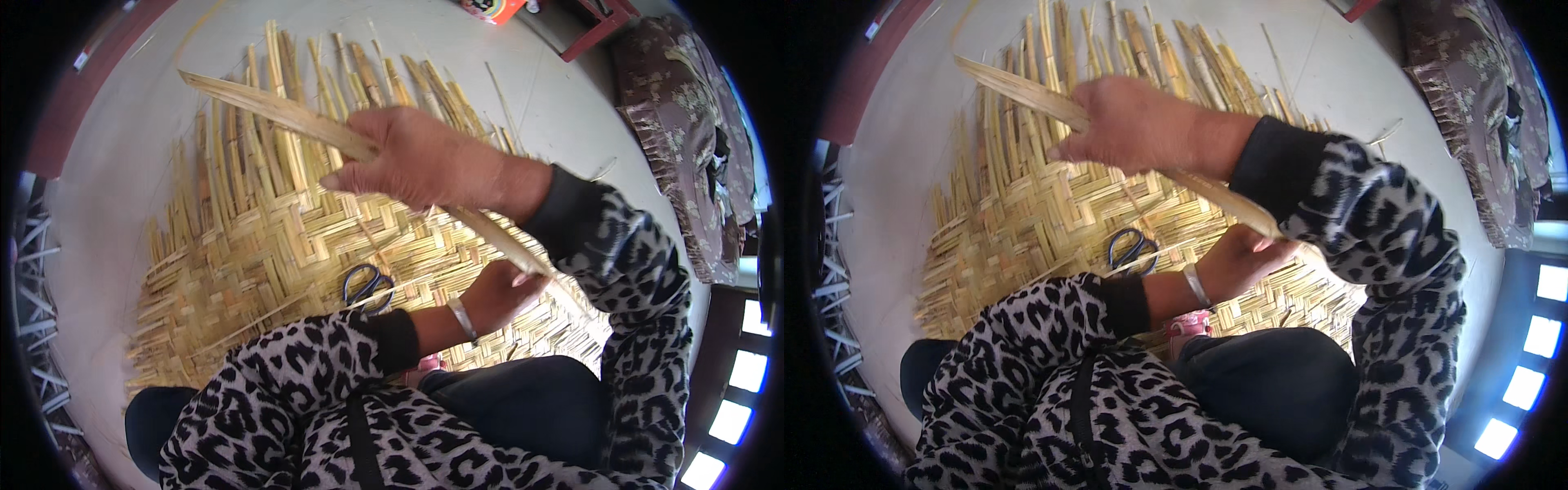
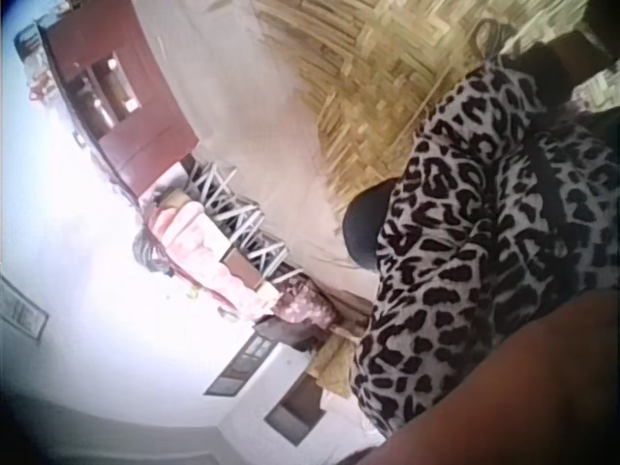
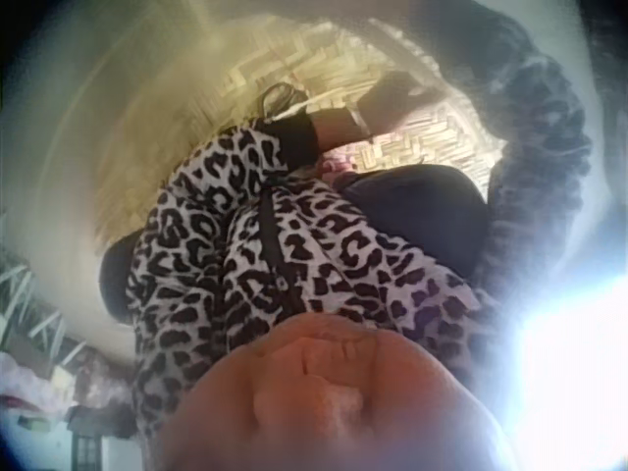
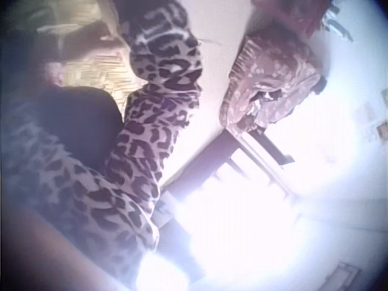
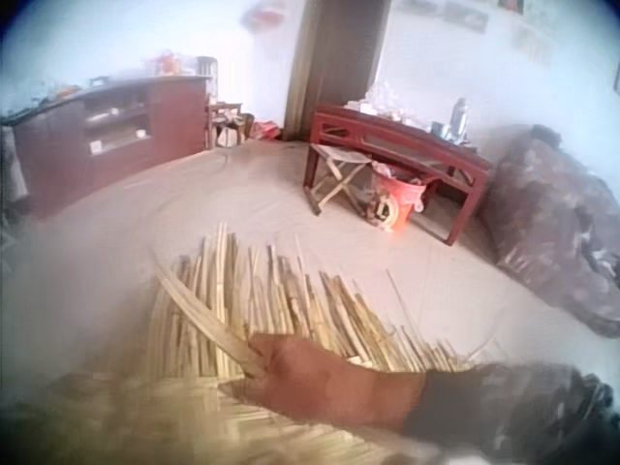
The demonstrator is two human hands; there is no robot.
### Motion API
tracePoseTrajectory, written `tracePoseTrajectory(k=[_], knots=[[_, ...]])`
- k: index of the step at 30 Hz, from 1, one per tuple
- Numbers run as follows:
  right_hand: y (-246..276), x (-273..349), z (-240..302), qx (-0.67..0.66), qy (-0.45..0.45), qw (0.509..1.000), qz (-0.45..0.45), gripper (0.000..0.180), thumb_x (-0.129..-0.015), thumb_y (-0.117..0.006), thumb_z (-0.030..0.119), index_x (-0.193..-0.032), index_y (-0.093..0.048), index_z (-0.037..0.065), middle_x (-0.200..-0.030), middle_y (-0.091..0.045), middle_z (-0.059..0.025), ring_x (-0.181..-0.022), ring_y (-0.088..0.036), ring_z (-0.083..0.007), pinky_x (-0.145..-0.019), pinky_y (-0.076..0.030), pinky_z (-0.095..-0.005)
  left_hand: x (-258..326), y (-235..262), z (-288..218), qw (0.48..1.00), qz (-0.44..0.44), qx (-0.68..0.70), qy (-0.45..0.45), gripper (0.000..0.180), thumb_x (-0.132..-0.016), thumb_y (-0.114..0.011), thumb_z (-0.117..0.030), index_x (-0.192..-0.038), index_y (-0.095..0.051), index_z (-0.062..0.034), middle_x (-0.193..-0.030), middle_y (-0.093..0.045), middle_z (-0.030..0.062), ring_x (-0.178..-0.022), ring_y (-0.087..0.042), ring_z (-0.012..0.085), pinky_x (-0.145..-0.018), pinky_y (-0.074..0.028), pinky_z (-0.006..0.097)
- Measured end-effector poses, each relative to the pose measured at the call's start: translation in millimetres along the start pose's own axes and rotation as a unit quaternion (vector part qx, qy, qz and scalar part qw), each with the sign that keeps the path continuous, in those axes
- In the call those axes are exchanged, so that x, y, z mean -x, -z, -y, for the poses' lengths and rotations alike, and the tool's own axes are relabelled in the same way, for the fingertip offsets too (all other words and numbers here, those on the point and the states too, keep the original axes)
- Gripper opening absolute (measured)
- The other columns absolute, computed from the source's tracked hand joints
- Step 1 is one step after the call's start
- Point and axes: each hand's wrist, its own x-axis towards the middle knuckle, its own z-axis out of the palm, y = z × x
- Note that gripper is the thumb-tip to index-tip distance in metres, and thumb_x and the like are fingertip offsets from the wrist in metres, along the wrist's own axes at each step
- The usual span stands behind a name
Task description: The person weaves a flat basket base on the floor using thin bamboo strips. They interlace the strips by hand and occasionally use scissors to trim excess material.
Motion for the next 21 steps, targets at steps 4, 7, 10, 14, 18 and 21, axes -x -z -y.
tracePoseTrajectory(k=[4,7,10,14,18,21], knots=[[-5,-9,34,0.144,0.133,0.977,-0.081,0.032,-0.088,-0.068,0.029,-0.095,-0.063,-0.002,-0.065,-0.059,-0.0065,-0.054,-0.058,-0.0145,-0.055,-0.052,-0.0315,-8,-4,-37,0.994,-0.066,0.026,-0.081,0.016,-0.092,-0.065,-0.016,-0.087,-0.066,0.0001,-0.071,-0.063,0.0031,-0.069,-0.056,0.0070,-0.060,-0.045,0.027],[24,-14,43,0.141,0.255,0.955,-0.056,0.029,-0.095,-0.059,0.028,-0.101,-0.065,0.000,-0.092,-0.064,-0.0088,-0.065,-0.063,-0.0122,-0.061,-0.055,-0.0266,-18,-11,-61,0.988,-0.081,0.085,-0.105,0.016,-0.090,-0.061,-0.016,-0.089,-0.064,0.0003,-0.076,-0.065,0.0139,-0.076,-0.062,0.0183,-0.071,-0.050,0.035],[76,4,33,0.115,0.327,0.938,-0.012,0.030,-0.098,-0.052,0.027,-0.104,-0.065,0.001,-0.105,-0.066,-0.0123,-0.073,-0.066,-0.0146,-0.066,-0.056,-0.0269,-38,19,-66,0.988,-0.019,-0.051,-0.146,0.027,-0.099,-0.055,-0.028,-0.094,-0.068,-0.0045,-0.083,-0.070,0.0066,-0.077,-0.063,0.0125,-0.070,-0.050,0.029],[172,90,-12,0.090,0.311,0.917,-0.234,0.033,-0.099,-0.047,0.029,-0.108,-0.062,0.001,-0.106,-0.065,-0.0133,-0.080,-0.064,-0.0180,-0.071,-0.056,-0.0296,-63,107,-122,0.896,-0.165,-0.323,-0.256,0.043,-0.098,-0.049,-0.041,-0.084,-0.064,-0.0031,-0.069,-0.064,0.0157,-0.064,-0.063,0.0313,-0.064,-0.050,0.044],[210,181,-127,-0.141,0.273,0.768,-0.561,0.036,-0.100,-0.042,0.030,-0.111,-0.060,0.001,-0.107,-0.064,-0.0143,-0.087,-0.063,-0.0213,-0.076,-0.055,-0.0322,-47,147,-242,0.763,-0.080,-0.604,-0.216,0.039,-0.089,-0.059,-0.040,-0.107,-0.055,-0.0057,-0.091,-0.060,0.0192,-0.080,-0.060,0.0300,-0.073,-0.047,0.043],[144,180,-236,-0.357,0.214,0.669,-0.616,0.038,-0.101,-0.038,0.031,-0.114,-0.059,0.002,-0.108,-0.063,-0.0151,-0.092,-0.063,-0.0238,-0.080,-0.054,-0.0343,-25,150,-291,0.680,0.066,-0.717,0.138,0.057,-0.082,-0.070,-0.038,-0.124,-0.046,-0.0068,-0.108,-0.053,0.0220,-0.096,-0.056,0.0289,-0.084,-0.043,0.041]])
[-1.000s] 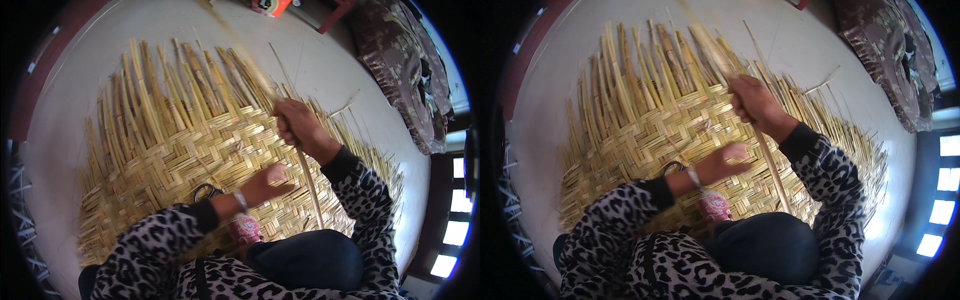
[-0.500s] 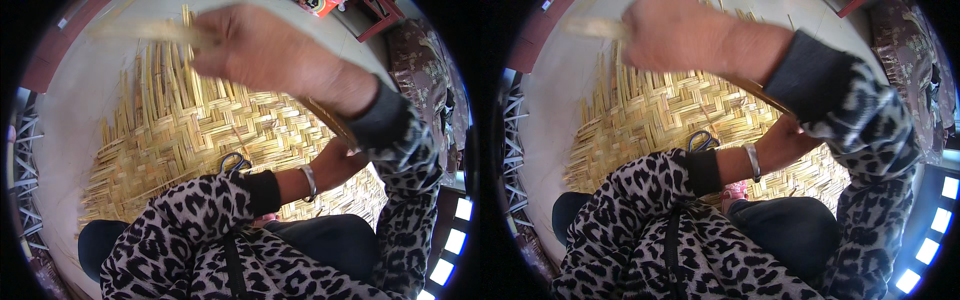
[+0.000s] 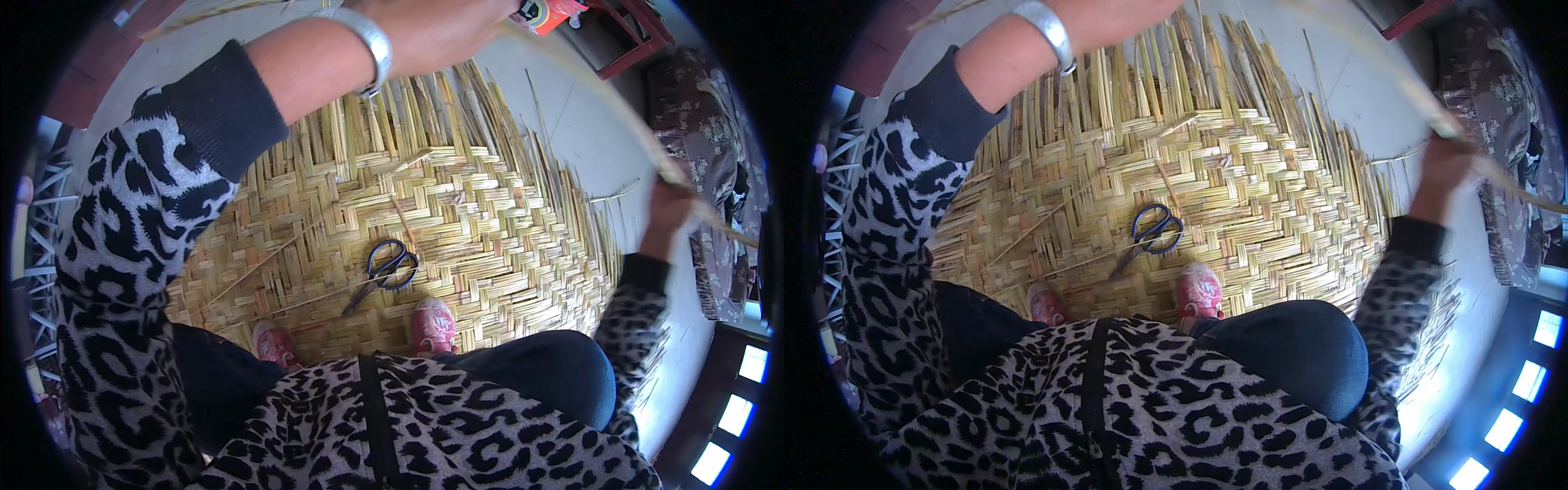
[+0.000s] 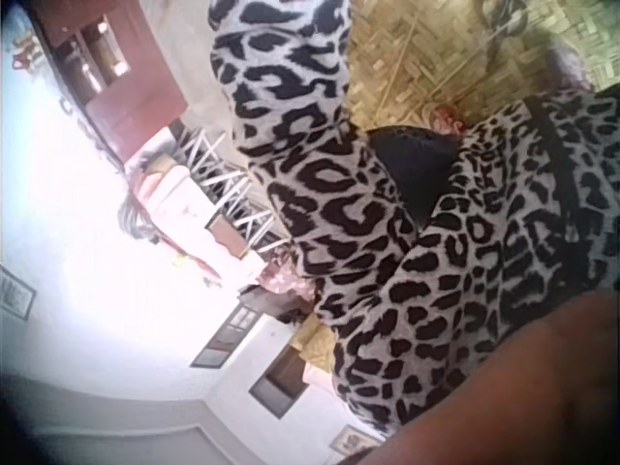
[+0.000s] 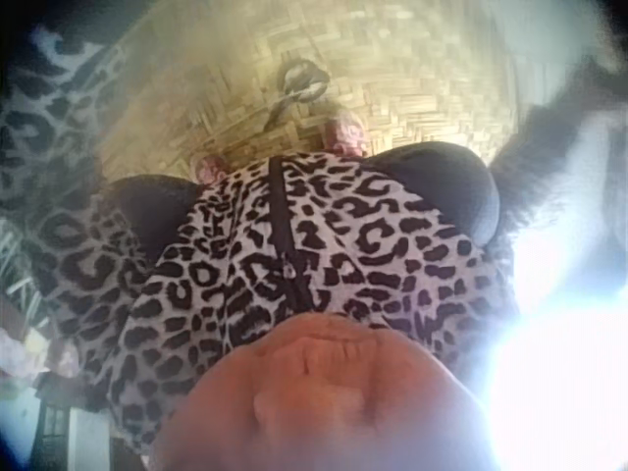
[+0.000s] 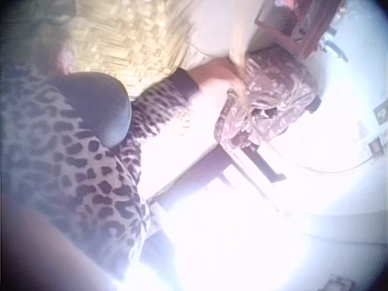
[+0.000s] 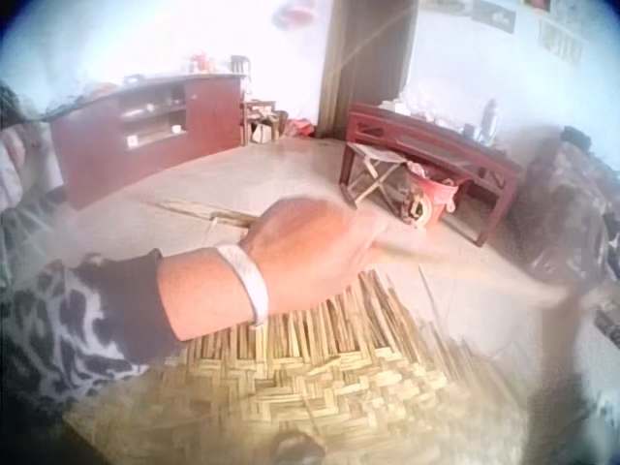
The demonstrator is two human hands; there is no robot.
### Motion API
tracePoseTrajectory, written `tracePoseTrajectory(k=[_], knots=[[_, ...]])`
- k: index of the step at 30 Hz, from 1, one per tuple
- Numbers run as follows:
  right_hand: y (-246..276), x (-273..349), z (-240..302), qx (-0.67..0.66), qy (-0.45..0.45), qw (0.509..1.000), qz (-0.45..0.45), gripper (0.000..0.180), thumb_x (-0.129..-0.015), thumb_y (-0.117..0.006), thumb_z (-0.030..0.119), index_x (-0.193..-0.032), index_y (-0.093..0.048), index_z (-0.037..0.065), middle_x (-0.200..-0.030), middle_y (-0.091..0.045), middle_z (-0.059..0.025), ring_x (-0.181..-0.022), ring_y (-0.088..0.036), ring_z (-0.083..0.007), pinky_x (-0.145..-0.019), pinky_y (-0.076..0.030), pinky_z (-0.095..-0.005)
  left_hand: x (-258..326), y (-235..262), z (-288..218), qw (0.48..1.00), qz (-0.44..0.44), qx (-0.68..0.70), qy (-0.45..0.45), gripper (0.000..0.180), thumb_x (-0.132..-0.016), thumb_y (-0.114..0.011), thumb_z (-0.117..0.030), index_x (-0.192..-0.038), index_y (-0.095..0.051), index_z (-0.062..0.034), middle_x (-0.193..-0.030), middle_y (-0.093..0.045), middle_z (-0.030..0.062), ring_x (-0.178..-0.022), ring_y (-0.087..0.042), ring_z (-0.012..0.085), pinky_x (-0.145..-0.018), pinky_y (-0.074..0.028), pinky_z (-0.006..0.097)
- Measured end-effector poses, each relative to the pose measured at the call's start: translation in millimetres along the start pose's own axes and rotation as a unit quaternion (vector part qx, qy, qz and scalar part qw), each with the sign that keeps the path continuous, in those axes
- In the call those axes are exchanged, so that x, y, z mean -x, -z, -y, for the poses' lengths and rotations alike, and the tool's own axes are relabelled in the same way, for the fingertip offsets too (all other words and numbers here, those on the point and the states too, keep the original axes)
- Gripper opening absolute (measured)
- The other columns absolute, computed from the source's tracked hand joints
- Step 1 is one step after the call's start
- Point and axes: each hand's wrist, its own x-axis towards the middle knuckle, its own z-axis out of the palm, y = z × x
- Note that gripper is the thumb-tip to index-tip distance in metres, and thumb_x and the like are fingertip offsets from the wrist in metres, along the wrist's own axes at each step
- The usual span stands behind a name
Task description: The person weaves a flat basket base on the floor using thin bamboo strips. They interlace the strips by hand and occasionally use scissors to trim excess material.
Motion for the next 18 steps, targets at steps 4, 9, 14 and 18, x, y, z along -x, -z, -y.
tracePoseTrajectory(k=[4,9,14,18], knots=[[-5,131,-131,-0.120,-0.447,0.881,-0.097,0.035,-0.102,-0.036,0.032,-0.100,-0.055,0.003,-0.088,-0.061,-0.0103,-0.078,-0.061,-0.0213,-0.072,-0.054,-0.0334,0,-123,61,0.997,-0.054,0.032,0.044,0.032,-0.090,-0.064,-0.039,-0.082,-0.058,-0.0088,-0.057,-0.051,0.0020,-0.048,-0.046,0.0115,-0.046,-0.042,0.028],[-82,176,-134,0.149,-0.594,0.784,0.102,0.046,-0.101,-0.040,0.045,-0.096,-0.059,0.003,-0.086,-0.067,-0.0108,-0.077,-0.066,-0.0192,-0.068,-0.055,-0.0326,50,-194,153,0.963,0.035,0.239,0.122,0.035,-0.087,-0.070,-0.040,-0.073,-0.055,-0.0109,-0.059,-0.049,-0.0034,-0.049,-0.039,0.0069,-0.045,-0.036,0.024],[-137,153,-114,0.332,-0.519,0.719,0.321,0.038,-0.098,-0.052,0.039,-0.093,-0.062,0.002,-0.082,-0.067,-0.0066,-0.069,-0.066,-0.0132,-0.065,-0.052,-0.0269,87,-232,160,0.933,0.017,0.334,0.132,0.029,-0.088,-0.070,-0.030,-0.083,-0.060,-0.0027,-0.064,-0.049,-0.0032,-0.058,-0.041,0.0064,-0.053,-0.036,0.026],[-173,151,-115,0.423,-0.179,0.694,0.555,0.046,-0.096,-0.056,0.043,-0.105,-0.063,-0.001,-0.104,-0.067,-0.0159,-0.094,-0.066,-0.0245,-0.082,-0.052,-0.0358,94,-249,163,0.956,-0.048,0.271,0.098,0.032,-0.085,-0.072,-0.029,-0.075,-0.055,-0.0035,-0.061,-0.050,0.0038,-0.055,-0.044,0.0121,-0.051,-0.037,0.031]])
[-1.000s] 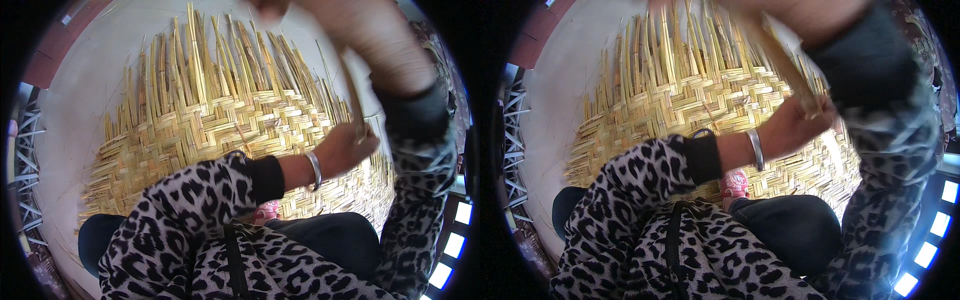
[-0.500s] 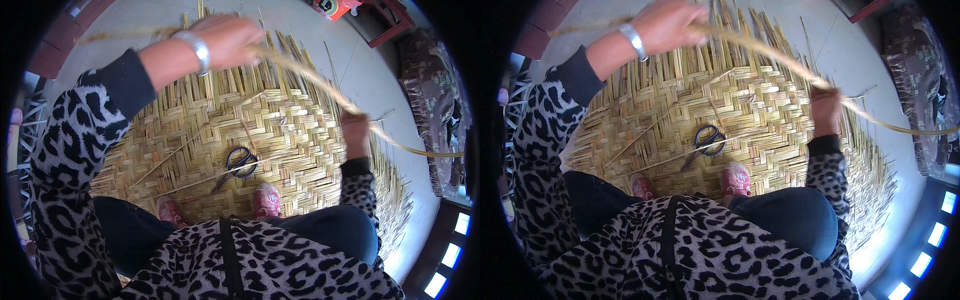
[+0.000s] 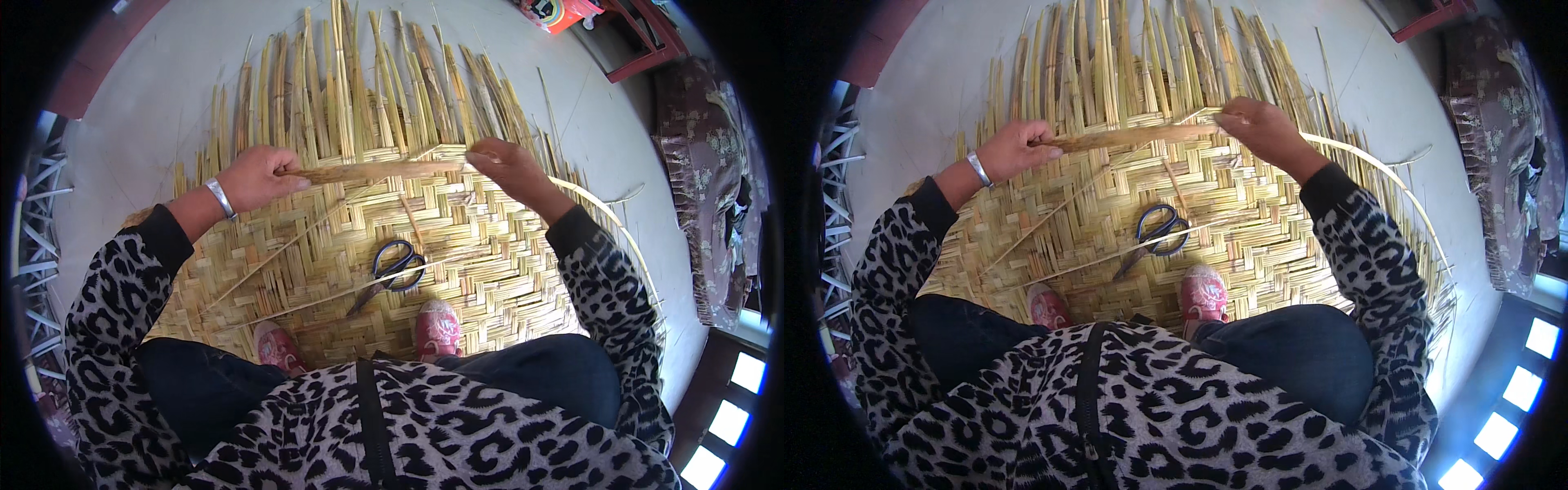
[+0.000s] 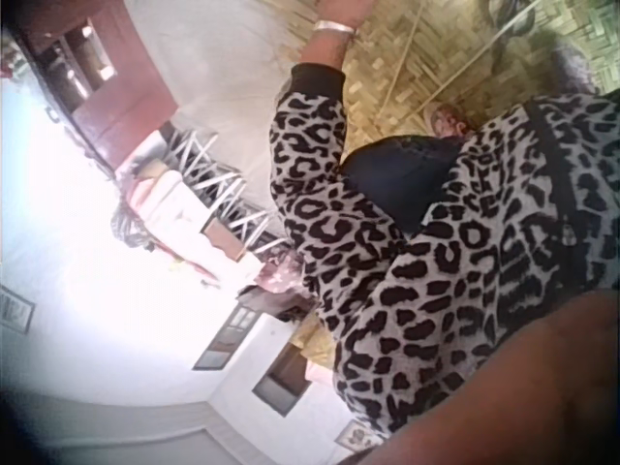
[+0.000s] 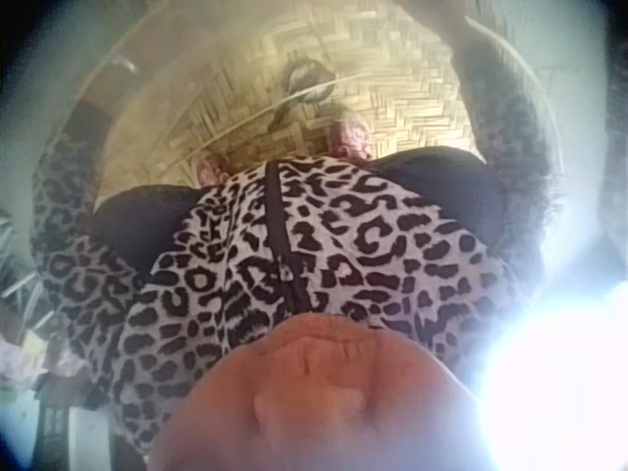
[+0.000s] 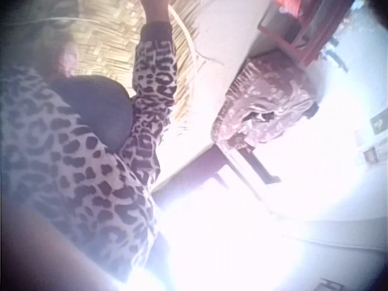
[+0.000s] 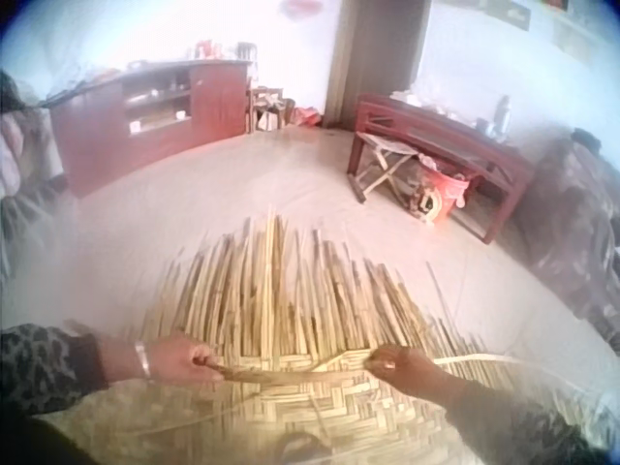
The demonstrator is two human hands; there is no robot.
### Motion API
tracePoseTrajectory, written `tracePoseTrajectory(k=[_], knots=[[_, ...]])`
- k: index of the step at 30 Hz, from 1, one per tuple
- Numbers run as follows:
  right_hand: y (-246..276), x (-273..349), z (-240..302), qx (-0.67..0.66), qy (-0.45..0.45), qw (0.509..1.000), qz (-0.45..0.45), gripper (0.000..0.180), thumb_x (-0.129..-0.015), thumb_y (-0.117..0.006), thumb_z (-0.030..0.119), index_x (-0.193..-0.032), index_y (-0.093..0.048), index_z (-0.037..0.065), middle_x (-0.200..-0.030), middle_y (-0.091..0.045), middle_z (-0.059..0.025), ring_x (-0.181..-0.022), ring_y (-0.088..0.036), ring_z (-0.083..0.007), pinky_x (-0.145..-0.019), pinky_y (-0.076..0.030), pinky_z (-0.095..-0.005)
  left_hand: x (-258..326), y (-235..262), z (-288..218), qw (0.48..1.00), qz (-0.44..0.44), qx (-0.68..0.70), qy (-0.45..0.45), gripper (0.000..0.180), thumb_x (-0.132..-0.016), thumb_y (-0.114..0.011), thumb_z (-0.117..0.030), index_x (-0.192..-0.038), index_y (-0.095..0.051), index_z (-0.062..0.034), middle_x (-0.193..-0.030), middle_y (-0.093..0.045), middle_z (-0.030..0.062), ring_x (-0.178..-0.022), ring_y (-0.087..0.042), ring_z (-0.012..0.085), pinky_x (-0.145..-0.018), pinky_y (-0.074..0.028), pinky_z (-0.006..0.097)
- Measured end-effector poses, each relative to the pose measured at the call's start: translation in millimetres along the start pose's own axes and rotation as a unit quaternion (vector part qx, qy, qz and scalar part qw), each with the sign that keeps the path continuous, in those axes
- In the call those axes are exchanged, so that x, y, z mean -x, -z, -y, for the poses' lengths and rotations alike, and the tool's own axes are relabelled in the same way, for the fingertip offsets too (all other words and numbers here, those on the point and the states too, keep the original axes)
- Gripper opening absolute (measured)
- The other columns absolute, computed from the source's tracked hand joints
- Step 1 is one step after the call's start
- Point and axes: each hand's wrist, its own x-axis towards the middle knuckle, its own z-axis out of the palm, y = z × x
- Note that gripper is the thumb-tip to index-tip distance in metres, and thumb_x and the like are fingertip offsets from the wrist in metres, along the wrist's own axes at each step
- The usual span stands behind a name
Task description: The person weaves a flat basket base on the floor using thin bamboo strips. They interlace the strips by hand and occasionally use scissors to trim excess material.
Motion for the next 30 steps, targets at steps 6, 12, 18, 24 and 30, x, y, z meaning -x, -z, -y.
tracePoseTrajectory(k=[6,12,18,24,30], knots=[[-18,-54,36,0.162,0.079,0.977,0.111,0.043,-0.097,-0.052,0.045,-0.112,-0.066,0.007,-0.101,-0.068,-0.0161,-0.094,-0.064,-0.0309,-0.082,-0.050,-0.0418,4,14,-1,0.991,-0.104,-0.089,-0.001,0.031,-0.084,-0.070,-0.030,-0.075,-0.055,-0.0043,-0.064,-0.055,0.0129,-0.058,-0.054,0.0271,-0.056,-0.041,0.040],[-24,-98,45,0.215,0.133,0.966,0.055,0.029,-0.099,-0.052,0.031,-0.096,-0.062,0.005,-0.068,-0.061,-0.0146,-0.062,-0.059,-0.0336,-0.061,-0.047,-0.0414,-17,17,35,0.958,-0.195,-0.196,0.082,0.018,-0.087,-0.063,-0.026,-0.088,-0.060,-0.0082,-0.078,-0.064,0.0105,-0.077,-0.060,0.0295,-0.067,-0.047,0.044],[-39,-133,10,0.125,0.084,0.984,-0.094,0.020,-0.098,-0.053,0.023,-0.101,-0.058,0.004,-0.066,-0.060,-0.0120,-0.054,-0.056,-0.0247,-0.053,-0.046,-0.0359,-71,5,71,0.905,-0.334,-0.258,-0.046,0.031,-0.088,-0.062,-0.019,-0.114,-0.060,-0.0023,-0.093,-0.067,0.0139,-0.103,-0.059,0.0284,-0.087,-0.048,0.041],[-66,-165,-29,-0.206,-0.123,0.964,-0.114,0.017,-0.097,-0.052,0.018,-0.100,-0.058,0.003,-0.072,-0.064,-0.0095,-0.055,-0.061,-0.0148,-0.048,-0.050,-0.0300,-148,-28,129,0.976,-0.124,0.015,0.178,0.046,-0.086,-0.067,-0.032,-0.114,-0.060,0.0037,-0.092,-0.067,0.0186,-0.077,-0.063,0.0292,-0.076,-0.052,0.040],[-86,-189,-45,-0.349,-0.181,0.918,-0.061,0.016,-0.100,-0.045,0.014,-0.104,-0.051,0.000,-0.091,-0.063,-0.0131,-0.075,-0.066,-0.0188,-0.064,-0.058,-0.0303,-186,-36,139,0.924,-0.096,0.208,0.306,0.060,-0.081,-0.075,-0.033,-0.118,-0.052,0.0086,-0.080,-0.068,0.0077,-0.076,-0.064,0.0164,-0.052,-0.051,0.031]])
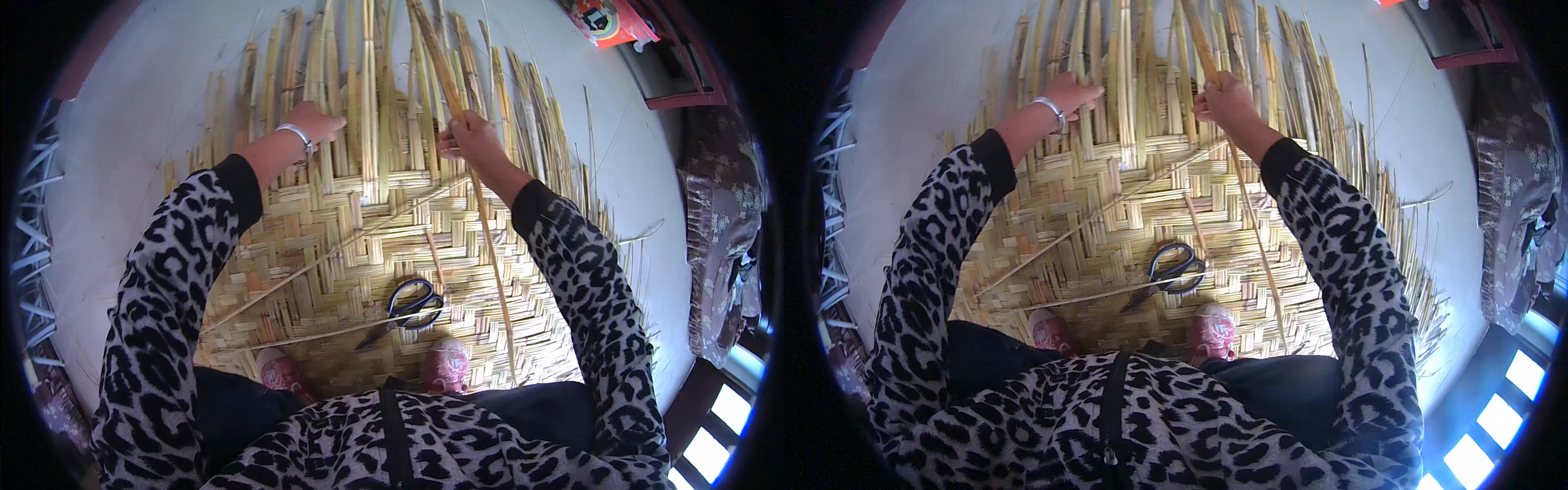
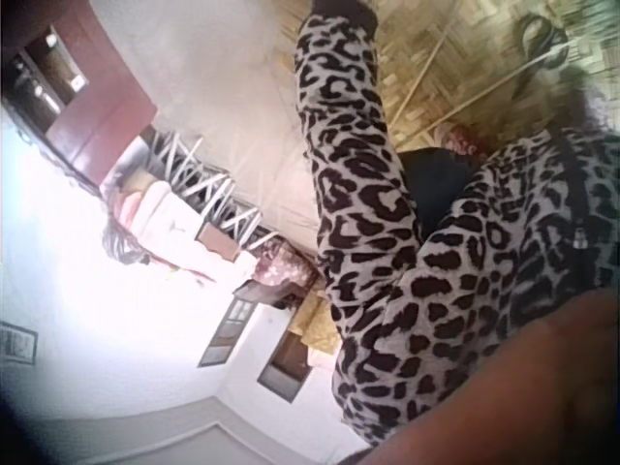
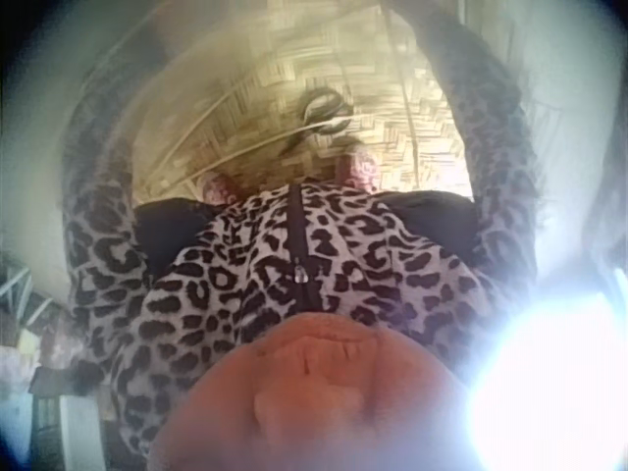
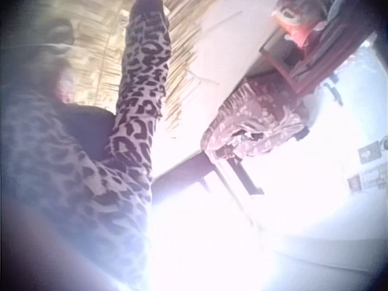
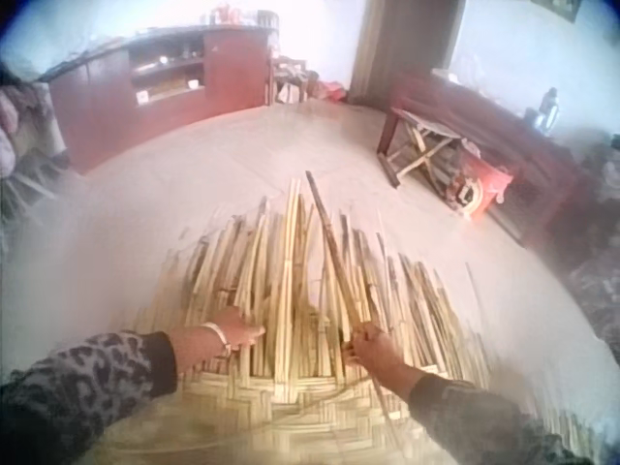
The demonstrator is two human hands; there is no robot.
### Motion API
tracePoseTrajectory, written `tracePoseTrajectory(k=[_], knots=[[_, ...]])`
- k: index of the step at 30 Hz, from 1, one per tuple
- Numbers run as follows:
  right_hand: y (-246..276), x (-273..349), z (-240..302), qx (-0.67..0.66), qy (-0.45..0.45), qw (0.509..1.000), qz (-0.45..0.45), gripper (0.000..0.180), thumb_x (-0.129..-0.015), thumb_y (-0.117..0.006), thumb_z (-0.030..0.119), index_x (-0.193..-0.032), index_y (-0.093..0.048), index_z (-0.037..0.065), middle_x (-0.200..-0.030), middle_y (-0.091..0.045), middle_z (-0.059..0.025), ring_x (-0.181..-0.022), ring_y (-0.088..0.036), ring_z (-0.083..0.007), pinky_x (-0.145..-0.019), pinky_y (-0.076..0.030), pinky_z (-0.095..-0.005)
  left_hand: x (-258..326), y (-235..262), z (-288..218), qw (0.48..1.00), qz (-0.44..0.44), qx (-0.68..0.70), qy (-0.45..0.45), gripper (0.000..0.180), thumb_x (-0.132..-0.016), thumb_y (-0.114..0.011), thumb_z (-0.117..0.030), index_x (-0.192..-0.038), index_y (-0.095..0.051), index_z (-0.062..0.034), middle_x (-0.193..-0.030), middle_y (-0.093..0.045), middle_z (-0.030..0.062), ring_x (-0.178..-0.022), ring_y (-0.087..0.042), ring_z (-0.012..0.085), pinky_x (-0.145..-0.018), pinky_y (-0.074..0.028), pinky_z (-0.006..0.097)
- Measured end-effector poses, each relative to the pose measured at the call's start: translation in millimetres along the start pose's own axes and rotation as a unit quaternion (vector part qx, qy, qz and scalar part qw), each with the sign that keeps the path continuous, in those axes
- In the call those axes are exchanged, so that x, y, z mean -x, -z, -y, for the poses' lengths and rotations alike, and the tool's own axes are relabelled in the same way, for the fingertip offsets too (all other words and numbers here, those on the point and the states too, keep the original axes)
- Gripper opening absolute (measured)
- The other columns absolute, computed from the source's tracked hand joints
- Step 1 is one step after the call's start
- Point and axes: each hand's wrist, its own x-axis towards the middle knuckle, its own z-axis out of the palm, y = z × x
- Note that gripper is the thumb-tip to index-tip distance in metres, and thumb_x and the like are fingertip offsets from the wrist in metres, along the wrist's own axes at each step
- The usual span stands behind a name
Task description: The person weaves a flat basket base on the floor using thin bamboo strips. They interlace the strips by hand and occasionally use scissors to trim excess material.
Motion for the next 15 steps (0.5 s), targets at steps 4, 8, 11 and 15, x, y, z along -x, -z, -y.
tracePoseTrajectory(k=[4,8,11,15], knots=[[-8,-25,-6,0.040,0.023,0.999,-0.012,0.018,-0.098,-0.046,0.013,-0.106,-0.052,-0.002,-0.095,-0.064,-0.0137,-0.084,-0.067,-0.0203,-0.068,-0.057,-0.0312,4,5,-19,0.997,-0.002,-0.074,-0.001,0.055,-0.080,-0.076,-0.029,-0.114,-0.051,0.0064,-0.095,-0.065,0.0128,-0.084,-0.064,0.0205,-0.053,-0.057,0.032],[-7,-53,-6,0.257,0.049,0.963,-0.064,0.021,-0.096,-0.049,0.015,-0.105,-0.054,-0.003,-0.098,-0.064,-0.0128,-0.090,-0.066,-0.0194,-0.072,-0.056,-0.0328,8,10,-26,0.998,0.015,0.021,0.056,0.042,-0.082,-0.074,-0.022,-0.108,-0.054,0.0044,-0.102,-0.062,0.0156,-0.075,-0.064,0.0212,-0.053,-0.059,0.036],[-4,-66,-6,0.243,0.061,0.967,-0.044,0.023,-0.095,-0.051,0.017,-0.104,-0.055,-0.003,-0.101,-0.064,-0.0122,-0.093,-0.065,-0.0188,-0.074,-0.054,-0.0328,10,12,-25,0.996,0.042,0.061,0.051,0.033,-0.084,-0.071,-0.021,-0.103,-0.058,0.0022,-0.086,-0.066,0.0117,-0.069,-0.062,0.0207,-0.054,-0.055,0.035],[6,-77,-5,0.169,0.070,0.981,-0.060,0.022,-0.096,-0.050,0.016,-0.110,-0.054,0.000,-0.103,-0.064,-0.0102,-0.090,-0.064,-0.0189,-0.073,-0.053,-0.0316,14,11,-26,0.998,0.015,0.051,0.039,0.026,-0.084,-0.069,-0.020,-0.097,-0.060,0.0013,-0.084,-0.066,0.0113,-0.066,-0.064,0.0221,-0.054,-0.054,0.036]])
